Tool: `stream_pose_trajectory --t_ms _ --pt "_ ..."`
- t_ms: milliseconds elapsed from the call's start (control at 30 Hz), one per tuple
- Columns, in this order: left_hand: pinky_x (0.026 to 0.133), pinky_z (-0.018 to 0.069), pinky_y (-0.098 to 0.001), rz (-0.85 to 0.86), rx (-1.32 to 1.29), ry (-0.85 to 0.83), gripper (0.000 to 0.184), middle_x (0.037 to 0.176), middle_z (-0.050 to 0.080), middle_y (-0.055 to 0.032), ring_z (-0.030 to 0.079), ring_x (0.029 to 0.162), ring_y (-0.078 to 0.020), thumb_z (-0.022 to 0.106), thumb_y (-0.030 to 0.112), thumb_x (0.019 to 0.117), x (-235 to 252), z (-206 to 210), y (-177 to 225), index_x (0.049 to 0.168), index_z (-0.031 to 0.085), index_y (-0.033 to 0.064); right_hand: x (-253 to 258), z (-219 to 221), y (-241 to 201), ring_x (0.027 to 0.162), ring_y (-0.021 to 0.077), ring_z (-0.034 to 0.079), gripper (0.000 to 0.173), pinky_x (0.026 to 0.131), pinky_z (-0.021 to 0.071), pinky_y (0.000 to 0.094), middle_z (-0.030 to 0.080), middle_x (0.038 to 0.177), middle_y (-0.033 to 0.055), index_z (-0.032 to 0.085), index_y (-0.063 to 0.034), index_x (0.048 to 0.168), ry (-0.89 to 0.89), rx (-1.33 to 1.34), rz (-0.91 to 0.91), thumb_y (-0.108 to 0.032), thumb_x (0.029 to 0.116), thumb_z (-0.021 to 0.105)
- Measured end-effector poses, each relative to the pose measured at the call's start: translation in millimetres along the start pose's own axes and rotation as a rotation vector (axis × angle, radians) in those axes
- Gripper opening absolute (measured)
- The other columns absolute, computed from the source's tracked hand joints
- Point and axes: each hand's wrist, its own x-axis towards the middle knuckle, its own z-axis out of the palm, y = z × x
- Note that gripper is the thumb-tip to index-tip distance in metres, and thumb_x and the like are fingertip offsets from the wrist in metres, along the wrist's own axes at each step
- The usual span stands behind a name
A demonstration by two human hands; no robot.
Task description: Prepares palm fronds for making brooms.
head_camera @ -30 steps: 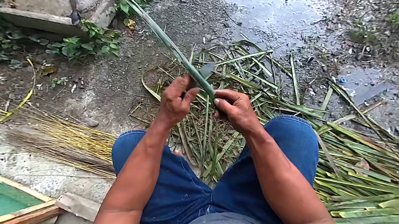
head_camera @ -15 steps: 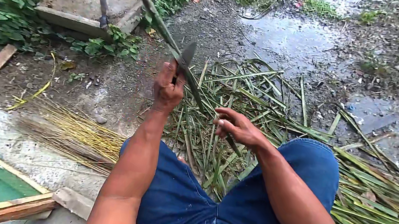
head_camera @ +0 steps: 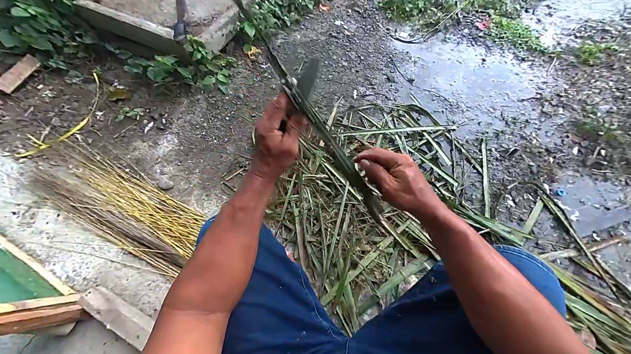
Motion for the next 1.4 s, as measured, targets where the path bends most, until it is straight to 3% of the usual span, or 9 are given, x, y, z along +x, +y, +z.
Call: stream_pose_trajectory --t_ms 167,233,333,467,733,1033,1167,1233,1400 --pt "0.07 0.0536 -0.0198 -0.099 -0.115 0.108 0.048 0.11 0.066 -0.0054 0.061 0.079 -0.0004 0.052 0.011 0.1035 10 -13 -12 0.147 0.044 -0.0066 -15 -11 7 0.064 0.003 0.058 0.024 0.062 0.0522 0.0243 0.069 0.082 0.0002 0.074 -0.0073 0.111 0.022 -0.101 -0.012 -0.014 0.1053 0.052" --pt "0.088 0.0538 -0.0201 -0.125 -0.129 0.133 0.047 0.134 0.063 -0.009 0.064 0.101 -0.0003 0.05 0.008 0.1045 12 -20 -15 0.15 0.043 -0.0045 -21 -18 10 0.061 0.0052 0.058 0.023 0.06 0.0521 0.027 0.068 0.078 0.0001 0.074 -0.0092 0.111 0.013 -0.146 0.008 -0.014 0.1051 0.053" --pt "0.073 0.0539 -0.0201 -0.126 -0.103 0.172 0.05 0.119 0.065 -0.0078 0.062 0.083 0.0001 0.05 0.012 0.1059 15 -25 -20 0.152 0.039 -0.0052 -26 -29 12 0.061 0.0062 0.057 0.024 0.06 0.052 0.0289 0.066 0.077 -0.0002 0.074 -0.0102 0.113 -0.001 -0.185 0.053 -0.016 0.1055 0.052" --pt "0.073 0.0555 -0.0222 -0.106 -0.131 0.156 0.05 0.114 0.065 -0.0069 0.062 0.081 -0.0026 0.05 0.011 0.1061 11 -25 -24 0.152 0.038 -0.0053 -27 -36 11 0.062 0.0055 0.058 0.024 0.061 0.0526 0.0286 0.069 0.081 -0.0004 0.075 -0.0105 0.112 0.008 -0.208 0.041 -0.015 0.1047 0.052" --pt "0.058 0.0547 -0.0269 -0.314 -0.236 0.28 0.053 0.095 0.06 -0.0024 0.058 0.065 -0.0087 0.045 0.018 0.1089 20 -35 -26 0.157 0.03 0.0016 -33 -42 14 0.065 0.0057 0.061 0.023 0.064 0.0534 0.0299 0.071 0.084 -0.0008 0.076 -0.0112 0.109 -0.02 -0.266 -0.01 -0.015 0.1041 0.054" --pt "0.056 0.0563 -0.0266 -0.317 -0.427 0.39 0.055 0.095 0.058 0.0 0.06 0.065 -0.0099 0.043 0.009 0.1072 21 -57 -36 0.159 0.025 0.0053 -43 -63 25 0.055 0.0077 0.056 0.024 0.053 0.0497 0.033 0.066 0.072 -0.0022 0.076 -0.0149 0.108 -0.107 -0.282 0.125 -0.019 0.1052 0.053" --pt "0.072 0.0561 -0.0267 -0.329 -0.371 0.445 0.056 0.111 0.06 -0.0025 0.062 0.084 -0.0084 0.044 0.015 0.1083 20 -72 -44 0.159 0.025 0.0042 -51 -83 28 0.055 0.0076 0.054 0.023 0.053 0.049 0.0315 0.064 0.072 -0.0012 0.075 -0.0112 0.109 -0.087 -0.256 0.16 -0.015 0.1046 0.053" --pt "0.061 0.0565 -0.0246 -0.339 -0.351 0.444 0.056 0.114 0.061 -0.0031 0.063 0.078 -0.0073 0.046 0.017 0.1089 18 -74 -46 0.16 0.025 0.006 -58 -92 25 0.054 0.0073 0.053 0.023 0.052 0.0487 0.0303 0.064 0.073 -0.0007 0.075 -0.0102 0.108 -0.078 -0.246 0.173 -0.014 0.1043 0.053" --pt "0.059 0.0556 -0.0266 -0.341 -0.377 0.424 0.054 0.095 0.056 0.0007 0.059 0.067 -0.0094 0.041 0.012 0.1082 15 -89 -56 0.159 0.024 0.0049 -75 -113 18 0.054 0.007 0.053 0.023 0.053 0.0481 0.0304 0.064 0.073 -0.0005 0.075 -0.008 0.108 -0.05 -0.298 0.2 -0.013 0.103 0.053"
